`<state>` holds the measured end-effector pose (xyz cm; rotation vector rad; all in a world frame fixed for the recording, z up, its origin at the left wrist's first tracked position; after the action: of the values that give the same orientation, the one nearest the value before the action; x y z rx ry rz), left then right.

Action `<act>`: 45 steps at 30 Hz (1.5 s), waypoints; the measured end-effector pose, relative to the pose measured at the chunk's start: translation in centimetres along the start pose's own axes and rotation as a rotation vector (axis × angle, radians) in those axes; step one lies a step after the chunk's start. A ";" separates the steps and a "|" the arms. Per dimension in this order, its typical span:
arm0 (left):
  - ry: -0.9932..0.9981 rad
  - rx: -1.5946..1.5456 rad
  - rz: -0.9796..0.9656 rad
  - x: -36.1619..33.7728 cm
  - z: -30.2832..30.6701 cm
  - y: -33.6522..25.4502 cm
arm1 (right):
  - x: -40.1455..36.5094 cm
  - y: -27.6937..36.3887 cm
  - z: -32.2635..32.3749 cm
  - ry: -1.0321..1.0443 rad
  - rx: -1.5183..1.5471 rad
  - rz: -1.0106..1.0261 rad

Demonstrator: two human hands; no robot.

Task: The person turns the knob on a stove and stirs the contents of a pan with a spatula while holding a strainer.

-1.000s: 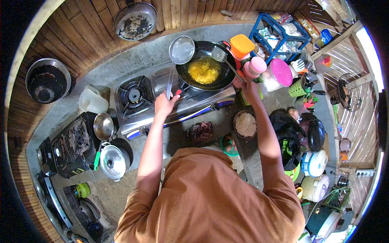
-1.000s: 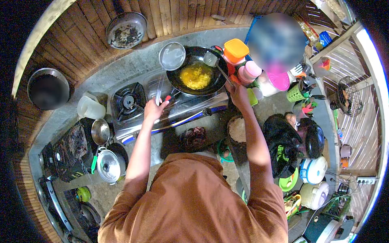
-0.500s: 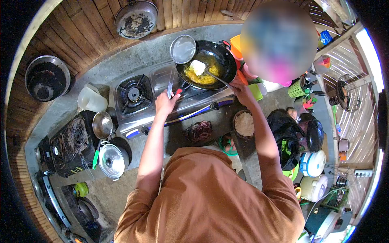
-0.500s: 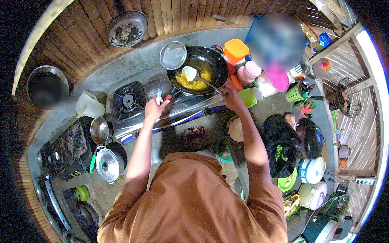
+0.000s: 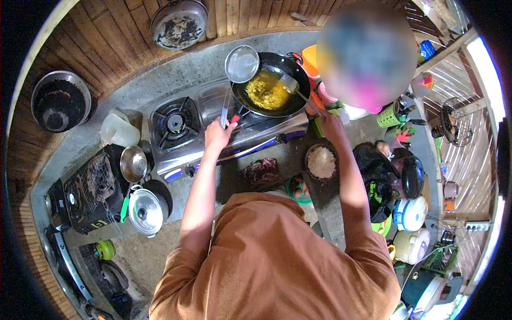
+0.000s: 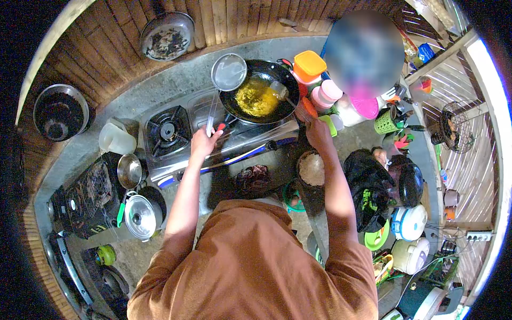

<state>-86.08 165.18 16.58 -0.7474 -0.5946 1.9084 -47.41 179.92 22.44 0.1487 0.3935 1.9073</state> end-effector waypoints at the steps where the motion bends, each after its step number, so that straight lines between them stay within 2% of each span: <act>1: 0.000 0.000 0.000 0.1 0.0 0.0 | -0.6 0.8 0.6 0.000 0.000 0.000; 4: 0.011 -0.015 0.017 0.2 -0.2 0.2 | -1.8 2.5 1.0 0.043 0.086 0.075; 6: 0.013 -0.018 0.019 0.1 -0.2 0.2 | -1.9 3.2 0.1 0.146 0.233 0.158; 10: 0.023 -0.016 0.017 0.3 -0.2 0.3 | -2.3 4.1 -0.5 0.226 0.437 0.097; 12: 0.019 -0.023 0.014 0.4 -0.5 0.5 | -1.9 4.2 -0.1 0.070 0.395 0.199; 13: 0.018 -0.024 0.014 0.5 -0.5 0.6 | -1.5 3.9 -0.5 0.071 0.394 0.200; 18: 0.012 -0.017 0.008 0.5 -0.5 0.5 | 0.1 3.1 1.5 -0.150 0.209 0.074; 21: 0.006 -0.015 0.017 0.3 -0.3 0.4 | 1.8 1.4 0.1 -0.171 0.122 0.070; 25: 0.013 -0.019 0.030 0.2 -0.2 0.2 | 2.5 1.8 -1.5 -0.162 0.207 0.154; 27: 0.022 -0.023 0.028 0.4 -0.3 0.4 | 3.5 2.2 -3.9 -0.018 0.198 0.224; 28: 0.023 -0.022 0.028 0.4 -0.4 0.4 | 3.4 2.2 -4.0 -0.019 0.198 0.223; 30: 0.030 -0.037 0.041 0.4 -0.4 0.6 | 3.2 2.7 -5.1 0.143 0.350 0.167; 34: 0.025 -0.043 0.023 0.5 -0.6 0.8 | 2.1 3.6 -5.1 0.218 0.446 0.120; 37: 0.022 -0.047 0.042 0.6 -0.7 1.0 | 1.0 3.9 -3.6 0.161 0.413 0.170; 39: 0.024 -0.043 0.034 0.6 -0.7 0.9 | -0.3 4.4 -0.8 -0.013 0.325 0.234; 40: 0.025 -0.042 0.034 0.6 -0.6 0.9 | -0.7 4.8 0.1 -0.012 0.325 0.232; 45: 0.025 0.006 0.014 0.6 -0.5 0.6 | -1.4 2.7 2.5 -0.124 0.039 0.039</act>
<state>-86.29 165.46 15.65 -0.7721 -0.5687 1.9107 -48.60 178.25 25.79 0.3006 0.3462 1.9187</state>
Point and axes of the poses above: each hand's wrist, its own x-axis towards the middle knuckle, its own z-axis out of the back of the hand, y = z × x, the point moved 8 cm from there along x, towards the middle knuckle, and after that the axes turned 9 degrees about y, right-handed, at the moved point
